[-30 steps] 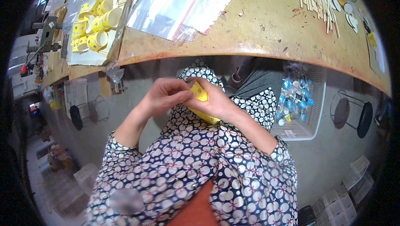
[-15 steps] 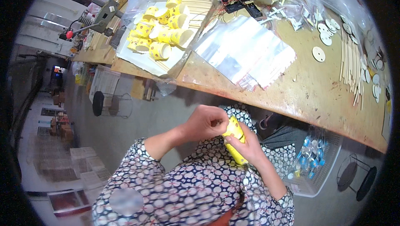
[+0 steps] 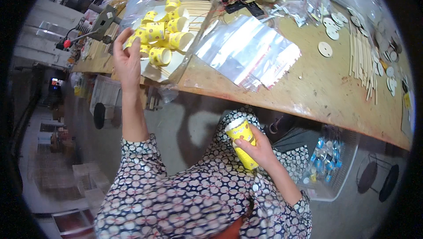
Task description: The person assembles craft kits by placing small wooden discs and sticks into clear plastic bags. They then open a yellow cylindrical container, remove small yellow cylindrical pieces, and place them into additional plastic bags on the workbench.
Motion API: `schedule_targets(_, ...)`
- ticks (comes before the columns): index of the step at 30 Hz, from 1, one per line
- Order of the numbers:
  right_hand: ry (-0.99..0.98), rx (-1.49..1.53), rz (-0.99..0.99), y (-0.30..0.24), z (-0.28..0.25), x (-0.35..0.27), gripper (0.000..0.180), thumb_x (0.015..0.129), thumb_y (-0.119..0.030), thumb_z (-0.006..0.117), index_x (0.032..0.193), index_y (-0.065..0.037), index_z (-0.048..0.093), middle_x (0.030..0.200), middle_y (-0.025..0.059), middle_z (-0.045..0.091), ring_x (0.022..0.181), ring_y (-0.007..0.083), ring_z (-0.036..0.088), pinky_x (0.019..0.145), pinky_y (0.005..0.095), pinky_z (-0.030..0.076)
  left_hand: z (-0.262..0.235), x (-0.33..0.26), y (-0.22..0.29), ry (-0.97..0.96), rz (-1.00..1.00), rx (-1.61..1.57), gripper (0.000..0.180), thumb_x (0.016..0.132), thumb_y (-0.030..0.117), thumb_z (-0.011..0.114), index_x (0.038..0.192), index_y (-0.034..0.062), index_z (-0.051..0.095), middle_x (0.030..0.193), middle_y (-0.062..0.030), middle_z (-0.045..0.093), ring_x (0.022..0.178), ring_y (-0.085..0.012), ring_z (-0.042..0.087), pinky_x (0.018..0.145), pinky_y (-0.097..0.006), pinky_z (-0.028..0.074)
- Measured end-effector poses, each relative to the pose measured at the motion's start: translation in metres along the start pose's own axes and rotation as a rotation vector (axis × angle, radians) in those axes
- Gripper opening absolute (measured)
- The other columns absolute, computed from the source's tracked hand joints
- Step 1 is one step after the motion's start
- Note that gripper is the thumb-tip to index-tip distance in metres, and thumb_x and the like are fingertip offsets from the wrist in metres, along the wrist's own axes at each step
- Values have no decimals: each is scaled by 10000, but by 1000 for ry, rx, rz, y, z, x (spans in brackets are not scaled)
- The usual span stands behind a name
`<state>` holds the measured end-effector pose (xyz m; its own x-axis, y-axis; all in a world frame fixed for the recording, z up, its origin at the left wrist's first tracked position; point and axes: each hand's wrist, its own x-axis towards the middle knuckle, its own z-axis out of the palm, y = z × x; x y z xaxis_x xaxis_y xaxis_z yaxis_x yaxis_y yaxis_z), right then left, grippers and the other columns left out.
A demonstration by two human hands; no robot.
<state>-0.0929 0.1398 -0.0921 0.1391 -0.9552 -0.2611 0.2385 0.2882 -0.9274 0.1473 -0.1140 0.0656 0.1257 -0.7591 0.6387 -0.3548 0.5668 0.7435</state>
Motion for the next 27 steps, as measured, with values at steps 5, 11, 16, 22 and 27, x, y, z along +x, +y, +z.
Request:
schedule_targets(5,39,-49,-78,-6,-3,5,482,877,-240,716,1275,-25,549,1044,51,639,939,113,586,825,273,497,14,-104,36,-814,-379,-164,269,894,58,692,1158,39,647,790,69,577,596,18,380,522,-160,325)
schedule_targets(11,41,-112,-101,-6,-1,1,471,866,-256,724,1245,-28,561,1042,69,658,940,138,613,834,287,497,26,-173,43,-1243,-626,-214,133,900,52,703,1025,11,686,809,46,622,666,36,463,534,-157,344)
schedule_targets(16,24,-91,-23,2,-3,4,492,861,-253,724,1271,-32,568,997,62,674,939,146,626,850,288,496,18,-130,50,-997,-554,-197,159,983,139,615,953,7,697,676,73,560,560,17,440,480,-168,325)
schedule_targets(22,-21,-64,45,5,-6,2,525,896,-300,688,1329,-40,548,1110,70,652,1018,146,603,920,283,472,9,-99,43,-781,-452,-178,150,977,115,616,1041,0,688,731,57,593,566,10,461,490,-153,357)
schedule_targets(27,-71,148,144,8,-10,-6,536,909,-354,683,1324,-49,536,1139,76,633,1023,156,597,889,307,491,3,-101,33,-639,-421,-222,131,961,79,631,1045,-10,677,742,39,616,582,-7,512,506,-162,411)
